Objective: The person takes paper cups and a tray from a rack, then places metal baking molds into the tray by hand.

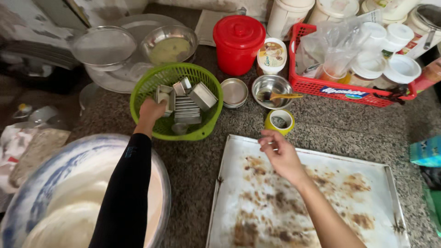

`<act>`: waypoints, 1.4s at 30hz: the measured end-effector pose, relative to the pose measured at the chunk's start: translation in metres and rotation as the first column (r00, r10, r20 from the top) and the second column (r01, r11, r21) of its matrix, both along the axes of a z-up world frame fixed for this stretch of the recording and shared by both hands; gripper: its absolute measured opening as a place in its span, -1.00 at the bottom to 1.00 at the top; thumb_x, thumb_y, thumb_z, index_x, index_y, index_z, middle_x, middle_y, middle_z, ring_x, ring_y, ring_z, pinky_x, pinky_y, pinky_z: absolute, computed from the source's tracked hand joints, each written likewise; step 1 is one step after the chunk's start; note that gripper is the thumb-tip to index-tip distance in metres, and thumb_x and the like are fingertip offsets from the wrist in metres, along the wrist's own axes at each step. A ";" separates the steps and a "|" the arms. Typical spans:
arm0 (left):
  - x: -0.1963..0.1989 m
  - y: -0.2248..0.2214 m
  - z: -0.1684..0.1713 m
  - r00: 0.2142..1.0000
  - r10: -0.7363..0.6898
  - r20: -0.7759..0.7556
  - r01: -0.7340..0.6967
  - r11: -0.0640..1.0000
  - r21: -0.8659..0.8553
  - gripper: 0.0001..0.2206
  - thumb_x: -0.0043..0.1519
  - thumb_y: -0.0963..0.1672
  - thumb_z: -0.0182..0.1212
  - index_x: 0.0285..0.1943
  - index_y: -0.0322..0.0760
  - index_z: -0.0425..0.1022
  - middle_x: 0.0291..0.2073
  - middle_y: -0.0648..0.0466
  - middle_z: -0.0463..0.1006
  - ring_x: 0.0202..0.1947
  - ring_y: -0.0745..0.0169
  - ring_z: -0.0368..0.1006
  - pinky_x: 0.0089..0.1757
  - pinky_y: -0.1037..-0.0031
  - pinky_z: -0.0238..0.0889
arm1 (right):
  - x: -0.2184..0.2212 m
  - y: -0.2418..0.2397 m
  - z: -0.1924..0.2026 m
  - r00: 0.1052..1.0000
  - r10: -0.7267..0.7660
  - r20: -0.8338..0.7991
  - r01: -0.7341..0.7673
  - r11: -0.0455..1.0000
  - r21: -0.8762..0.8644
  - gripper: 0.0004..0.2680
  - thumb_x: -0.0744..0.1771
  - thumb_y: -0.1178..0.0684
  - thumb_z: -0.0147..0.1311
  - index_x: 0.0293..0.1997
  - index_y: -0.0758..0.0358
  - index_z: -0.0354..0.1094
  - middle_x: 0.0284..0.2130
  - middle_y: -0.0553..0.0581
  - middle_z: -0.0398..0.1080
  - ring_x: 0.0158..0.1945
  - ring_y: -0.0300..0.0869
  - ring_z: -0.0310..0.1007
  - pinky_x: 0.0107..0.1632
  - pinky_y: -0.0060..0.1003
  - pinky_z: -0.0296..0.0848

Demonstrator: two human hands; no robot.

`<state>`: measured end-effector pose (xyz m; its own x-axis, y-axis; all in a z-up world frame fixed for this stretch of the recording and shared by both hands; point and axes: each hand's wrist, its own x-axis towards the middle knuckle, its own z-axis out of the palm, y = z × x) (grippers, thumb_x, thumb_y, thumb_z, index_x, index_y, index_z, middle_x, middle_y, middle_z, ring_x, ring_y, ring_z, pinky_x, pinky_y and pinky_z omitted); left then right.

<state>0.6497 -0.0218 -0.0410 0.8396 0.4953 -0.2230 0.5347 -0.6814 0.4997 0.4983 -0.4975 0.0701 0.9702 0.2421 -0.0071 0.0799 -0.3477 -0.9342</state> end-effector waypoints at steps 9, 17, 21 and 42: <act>0.026 0.010 -0.025 0.995 0.082 -0.064 -0.079 0.996 0.046 -0.59 0.11 -0.07 0.30 0.09 -0.43 0.51 0.04 -0.29 0.56 0.07 -0.30 0.50 0.02 0.08 0.39 | 0.024 0.029 -0.041 0.988 0.047 -0.145 -0.034 0.995 0.089 -0.74 0.37 0.19 -0.01 0.21 0.32 0.27 -0.17 0.07 0.50 -0.16 -0.26 0.55 -0.07 -0.37 0.52; -0.033 -0.012 0.104 0.967 0.053 0.249 -0.004 0.981 -0.194 -0.54 0.12 -0.18 0.20 0.26 -0.38 0.46 -0.01 -0.25 0.60 0.02 -0.24 0.52 0.03 0.09 0.35 | 0.010 0.011 -0.044 0.978 0.012 -0.210 0.019 0.989 0.147 -0.72 0.37 0.16 -0.02 0.25 0.27 0.24 -0.14 0.06 0.51 -0.14 -0.26 0.54 -0.06 -0.34 0.50; -0.074 -0.067 0.159 0.973 -0.017 0.229 0.176 0.697 -0.696 -0.54 0.26 -0.20 -0.01 0.40 -0.32 0.26 0.11 -0.13 0.56 0.00 -0.02 0.57 0.01 0.19 0.46 | 0.000 -0.002 -0.019 0.992 0.047 -0.113 -0.020 0.973 0.228 -0.65 0.37 0.14 0.02 0.33 0.22 0.16 -0.09 0.06 0.47 -0.05 -0.23 0.49 -0.01 -0.30 0.49; -0.268 -0.542 0.122 0.621 -0.610 0.492 0.780 0.546 -0.308 -0.75 0.25 -0.10 0.26 0.02 -0.33 0.60 -0.23 -0.07 0.68 -0.26 0.23 0.60 -0.18 0.37 0.46 | -0.144 -0.295 -0.032 0.962 -0.136 -0.235 0.149 0.988 0.039 -0.42 0.25 -0.21 0.24 0.38 0.26 0.23 0.16 0.22 0.42 0.21 -0.05 0.37 0.23 -0.26 0.34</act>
<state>0.3816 -0.5641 0.0814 0.9256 -0.3701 0.0790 -0.2394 -0.4108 0.8797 0.3541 -0.7929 0.0382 0.9684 0.1076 -0.2252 -0.1866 -0.2869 -0.9396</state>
